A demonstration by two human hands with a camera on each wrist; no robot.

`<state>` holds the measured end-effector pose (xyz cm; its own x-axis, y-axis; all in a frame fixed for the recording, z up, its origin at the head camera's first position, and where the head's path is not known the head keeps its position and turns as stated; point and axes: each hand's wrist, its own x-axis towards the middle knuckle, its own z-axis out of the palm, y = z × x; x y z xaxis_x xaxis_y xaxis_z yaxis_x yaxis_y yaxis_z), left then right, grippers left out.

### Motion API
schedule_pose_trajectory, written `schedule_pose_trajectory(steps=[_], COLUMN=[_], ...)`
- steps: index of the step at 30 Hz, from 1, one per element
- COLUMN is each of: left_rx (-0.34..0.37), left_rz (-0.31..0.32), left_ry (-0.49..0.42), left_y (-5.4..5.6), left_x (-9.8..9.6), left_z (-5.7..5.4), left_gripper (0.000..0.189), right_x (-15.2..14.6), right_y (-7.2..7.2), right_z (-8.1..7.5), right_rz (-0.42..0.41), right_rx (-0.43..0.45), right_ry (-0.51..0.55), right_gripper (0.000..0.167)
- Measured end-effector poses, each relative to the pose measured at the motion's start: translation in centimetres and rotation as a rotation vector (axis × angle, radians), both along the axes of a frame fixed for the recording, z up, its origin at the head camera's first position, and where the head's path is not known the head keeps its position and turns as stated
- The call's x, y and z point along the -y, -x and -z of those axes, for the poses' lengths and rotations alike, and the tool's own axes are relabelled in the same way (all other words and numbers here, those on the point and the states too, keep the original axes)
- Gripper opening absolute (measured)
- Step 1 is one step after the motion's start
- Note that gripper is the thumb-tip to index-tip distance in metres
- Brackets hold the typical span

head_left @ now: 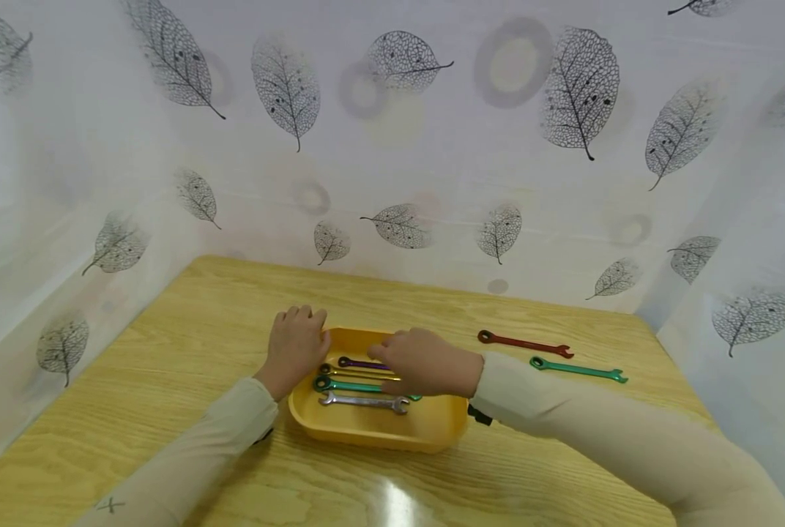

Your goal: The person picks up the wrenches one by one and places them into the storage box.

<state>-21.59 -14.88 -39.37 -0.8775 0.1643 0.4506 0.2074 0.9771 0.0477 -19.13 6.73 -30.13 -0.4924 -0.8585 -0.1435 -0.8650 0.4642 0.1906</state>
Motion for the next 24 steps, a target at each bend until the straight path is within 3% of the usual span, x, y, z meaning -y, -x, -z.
schedule_pose_trajectory(steps=[4, 15, 24], left_rx=[-0.007, -0.011, 0.010], left_rz=[0.003, 0.005, -0.002], left_ry=[-0.003, 0.002, -0.007], left_y=[0.1, 0.1, 0.0], left_x=[0.1, 0.1, 0.1], left_z=[0.1, 0.1, 0.1], left_gripper=[0.018, 0.018, 0.018], right_x=[-0.8, -2.8, -4.7], right_y=[-0.2, -0.6, -0.6], right_z=[-0.4, -1.6, -1.4], right_rz=[-0.044, -0.013, -0.032], right_rx=[-0.120, -0.139, -0.287], right_ry=[0.075, 0.304, 0.471], right_gripper=[0.039, 0.040, 0.044])
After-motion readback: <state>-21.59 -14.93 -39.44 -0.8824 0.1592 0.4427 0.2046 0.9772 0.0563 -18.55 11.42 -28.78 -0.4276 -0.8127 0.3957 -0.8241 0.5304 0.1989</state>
